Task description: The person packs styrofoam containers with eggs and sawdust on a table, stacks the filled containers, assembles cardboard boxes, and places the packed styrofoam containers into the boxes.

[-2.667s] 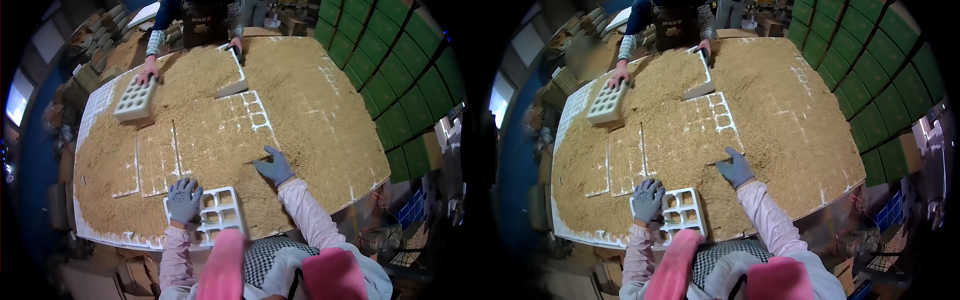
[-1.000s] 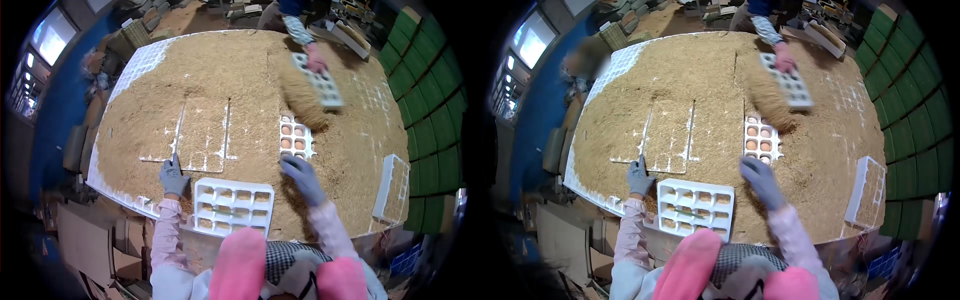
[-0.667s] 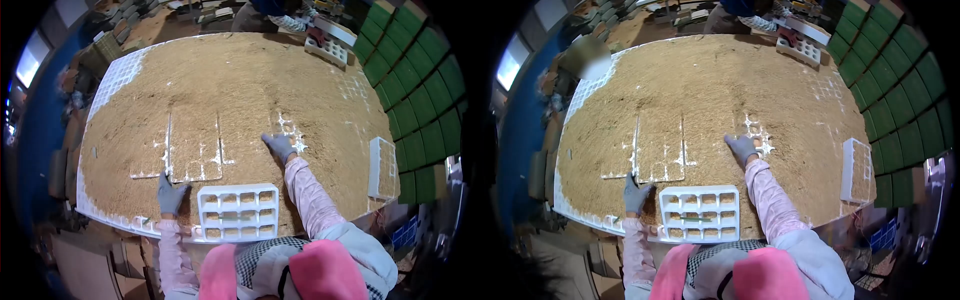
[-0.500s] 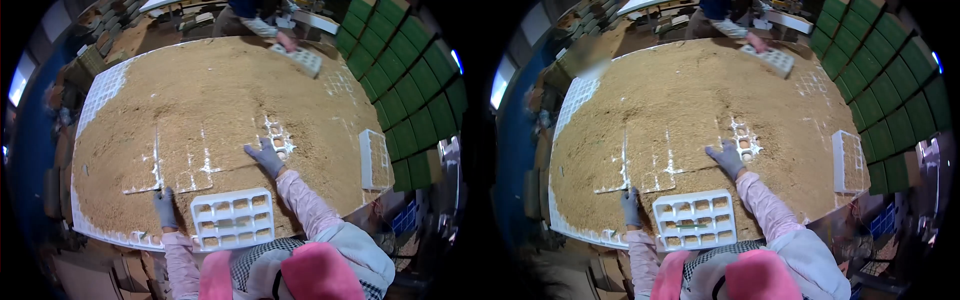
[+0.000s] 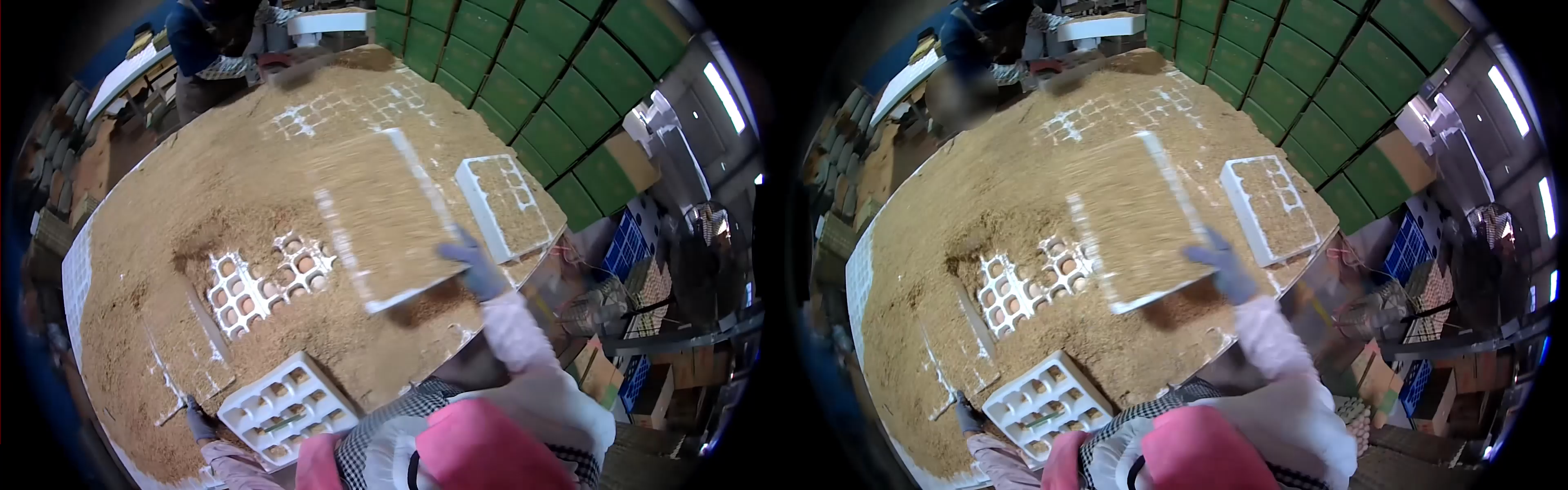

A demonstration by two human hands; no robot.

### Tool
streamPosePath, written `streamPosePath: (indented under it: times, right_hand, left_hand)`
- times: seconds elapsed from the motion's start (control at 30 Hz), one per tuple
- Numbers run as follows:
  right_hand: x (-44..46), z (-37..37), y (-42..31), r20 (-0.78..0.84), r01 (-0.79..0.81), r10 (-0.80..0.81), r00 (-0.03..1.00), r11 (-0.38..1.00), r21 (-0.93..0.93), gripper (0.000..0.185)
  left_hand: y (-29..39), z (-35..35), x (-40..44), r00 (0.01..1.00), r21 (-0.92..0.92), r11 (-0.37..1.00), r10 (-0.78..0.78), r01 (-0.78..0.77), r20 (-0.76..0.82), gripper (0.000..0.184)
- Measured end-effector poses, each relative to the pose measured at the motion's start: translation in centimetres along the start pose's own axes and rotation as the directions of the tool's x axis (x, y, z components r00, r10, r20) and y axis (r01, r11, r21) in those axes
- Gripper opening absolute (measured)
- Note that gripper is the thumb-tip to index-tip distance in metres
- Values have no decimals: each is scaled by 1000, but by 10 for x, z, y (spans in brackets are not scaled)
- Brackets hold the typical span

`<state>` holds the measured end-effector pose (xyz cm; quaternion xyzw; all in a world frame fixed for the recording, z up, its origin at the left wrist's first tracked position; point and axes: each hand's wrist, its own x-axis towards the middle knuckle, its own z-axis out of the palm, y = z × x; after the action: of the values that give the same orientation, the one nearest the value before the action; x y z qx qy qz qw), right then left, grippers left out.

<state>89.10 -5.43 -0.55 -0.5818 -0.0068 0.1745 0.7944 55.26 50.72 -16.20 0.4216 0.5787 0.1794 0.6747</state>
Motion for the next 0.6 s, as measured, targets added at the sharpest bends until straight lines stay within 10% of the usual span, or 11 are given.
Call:
streamPosePath:
  times: [0.2,0.37,0.43,0.47,0.57,0.6]
  right_hand:
    - [-36,-219,-71,-391,52,-106,914,988,-147,52]
    - [-22,-299,-54,-429,-4,-20,903,998,-56,38]
    - [-10,-341,-60,-464,-107,18,886,980,-167,33]
    - [19,-405,-54,-378,-195,-102,920,717,-670,34]
    - [17,-185,-66,-227,254,-610,759,598,-760,32]
    - [18,-96,-51,-118,298,-511,852,657,-692,30]
  left_hand:
    - [-7,-16,4,891,-214,975,41,64,453,46]
    - [-26,-18,33,985,-81,981,175,-174,3,37]
    - [-1,-1,-5,968,458,862,252,-217,-16,36]
    - [-4,0,0,966,472,855,257,-217,-21,37]
    - [-1,28,-30,925,641,705,380,-304,21,44]
    - [-6,30,-27,921,635,707,390,-312,18,44]
